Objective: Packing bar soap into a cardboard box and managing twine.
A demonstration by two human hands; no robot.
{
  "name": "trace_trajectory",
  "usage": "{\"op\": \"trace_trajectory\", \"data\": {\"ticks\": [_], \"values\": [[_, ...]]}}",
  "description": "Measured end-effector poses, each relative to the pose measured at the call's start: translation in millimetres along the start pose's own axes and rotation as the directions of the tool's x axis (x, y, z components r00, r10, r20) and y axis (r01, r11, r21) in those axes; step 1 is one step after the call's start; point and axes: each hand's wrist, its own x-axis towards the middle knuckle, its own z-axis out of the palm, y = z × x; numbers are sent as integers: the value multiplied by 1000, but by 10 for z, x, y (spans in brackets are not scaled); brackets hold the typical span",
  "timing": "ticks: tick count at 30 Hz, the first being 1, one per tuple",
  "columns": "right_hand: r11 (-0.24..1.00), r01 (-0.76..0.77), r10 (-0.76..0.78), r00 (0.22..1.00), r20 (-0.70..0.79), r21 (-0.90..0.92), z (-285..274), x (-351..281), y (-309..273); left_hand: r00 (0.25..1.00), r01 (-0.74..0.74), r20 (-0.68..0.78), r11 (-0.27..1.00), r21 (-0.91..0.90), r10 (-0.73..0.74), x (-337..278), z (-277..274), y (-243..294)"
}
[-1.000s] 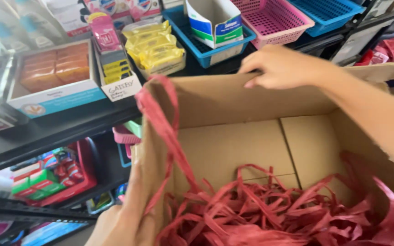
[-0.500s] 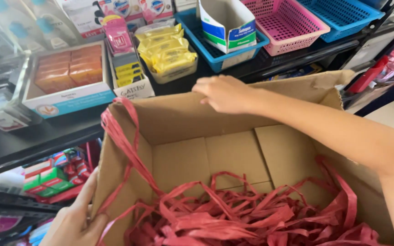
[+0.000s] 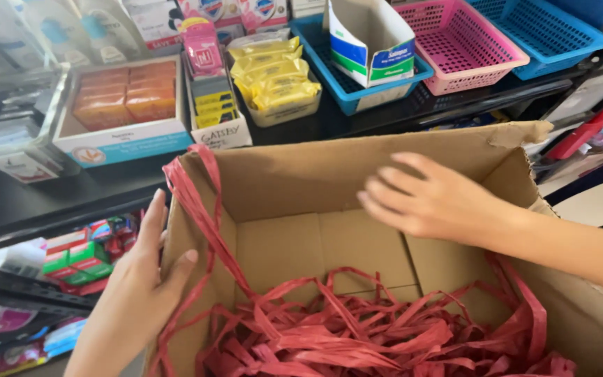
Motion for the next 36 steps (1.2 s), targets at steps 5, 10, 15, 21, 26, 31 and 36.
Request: {"op": "trace_trajectory", "data": {"ticks": [5, 10, 15, 21, 26, 31, 36], "values": [[995, -83, 97, 959, 267, -63, -109, -615, 47, 975, 207, 48, 966, 156, -217, -31, -21, -184], [934, -331, 356, 883, 307, -131, 5, -1367, 18, 945, 292, 82, 932, 216, -316, -67, -64, -268], [713, -697, 638, 691, 340, 76, 723, -2283, -141, 979, 157, 187, 889, -429, -82, -239, -117, -946], [504, -788, 627, 616, 477, 354, 799, -2166, -240, 938, 344, 184, 848, -404, -293, -565, -321, -1037], [491, -829, 554, 533, 640, 266, 538, -1494, -114, 918, 386, 48, 860, -334, -394, -786, -585, -710], [547, -768, 486, 616, 620, 334, 639, -960, -133, 852, 476, -91, 835, -277, -516, -1219, -896, -652], [526, -782, 407, 577, 708, 334, 487, -205, -163, 811, 477, -228, 834, -277, -540, -1815, -1264, -672]]}}
